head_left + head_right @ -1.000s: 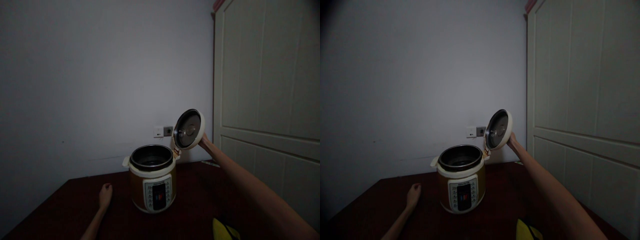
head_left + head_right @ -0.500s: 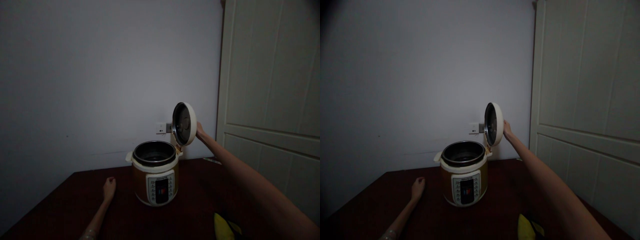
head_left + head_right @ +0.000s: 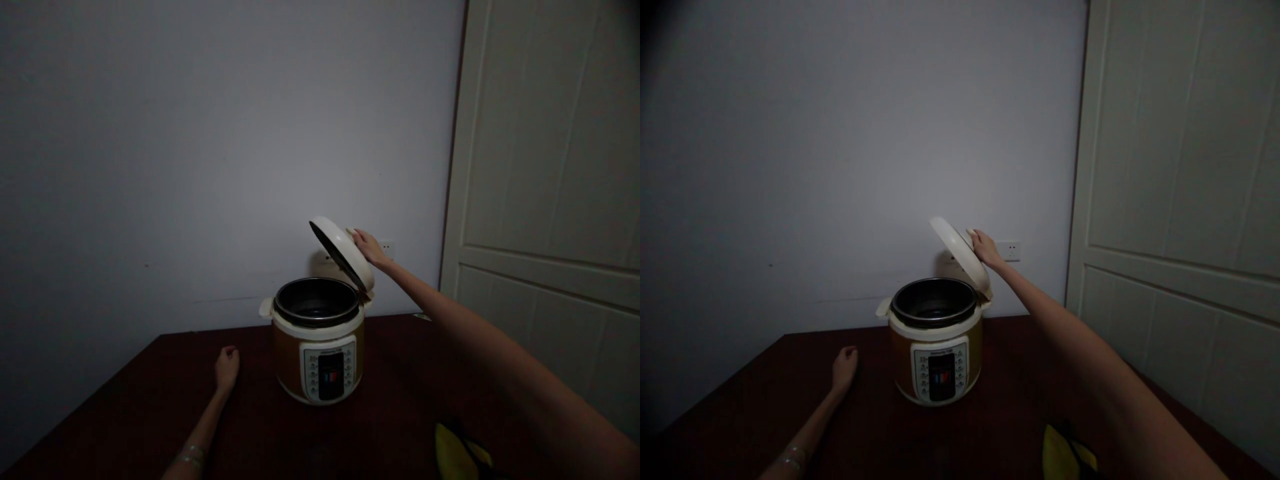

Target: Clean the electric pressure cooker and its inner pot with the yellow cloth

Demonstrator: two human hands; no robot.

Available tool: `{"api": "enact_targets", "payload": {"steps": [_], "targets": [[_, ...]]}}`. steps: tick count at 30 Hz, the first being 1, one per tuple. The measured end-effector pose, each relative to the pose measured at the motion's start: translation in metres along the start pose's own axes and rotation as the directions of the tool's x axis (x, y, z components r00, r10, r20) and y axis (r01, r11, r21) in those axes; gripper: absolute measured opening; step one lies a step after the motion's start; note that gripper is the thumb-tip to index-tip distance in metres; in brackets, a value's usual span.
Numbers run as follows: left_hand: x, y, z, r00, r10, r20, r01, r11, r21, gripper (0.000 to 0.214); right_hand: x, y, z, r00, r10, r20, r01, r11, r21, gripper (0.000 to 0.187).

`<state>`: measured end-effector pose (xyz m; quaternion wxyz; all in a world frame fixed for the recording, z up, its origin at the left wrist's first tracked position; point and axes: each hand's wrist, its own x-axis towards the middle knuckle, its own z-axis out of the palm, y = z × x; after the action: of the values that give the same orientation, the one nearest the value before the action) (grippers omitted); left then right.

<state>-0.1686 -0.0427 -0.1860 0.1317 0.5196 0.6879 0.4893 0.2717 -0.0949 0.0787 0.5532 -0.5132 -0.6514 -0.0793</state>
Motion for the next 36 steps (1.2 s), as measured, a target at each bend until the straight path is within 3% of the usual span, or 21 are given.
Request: {"api": "enact_targets", "payload": {"steps": [7,13,22,36], "targets": [[0.0,-0.003,0.0,1.0,0.005,0.0,-0.005,1.0,-0.014,0.016,-0.014,-0.029,0.041,0.991,-0.027,0.13,0.039,0.995,-0.096,0.042],[0.001,-0.005,0.001,1.0,0.004,-0.003,-0.004,1.0,-0.029,0.013,-0.03,-0.043,0.061,0.972,-0.082,0.221,0.117,0.982,-0.148,0.046],[0.002,-0.005,0.001,1.0,0.004,0.007,-0.003,1.0,-0.025,0.021,-0.046,-0.052,0.07,0.932,-0.161,0.324,0.237,0.948,-0.21,0.05],[0.002,-0.005,0.002,1.0,0.02,0.006,-0.02,1.0,0.0,0.018,-0.06,-0.062,0.073,0.9,-0.209,0.383,0.324,0.907,-0.267,0.047]]}}
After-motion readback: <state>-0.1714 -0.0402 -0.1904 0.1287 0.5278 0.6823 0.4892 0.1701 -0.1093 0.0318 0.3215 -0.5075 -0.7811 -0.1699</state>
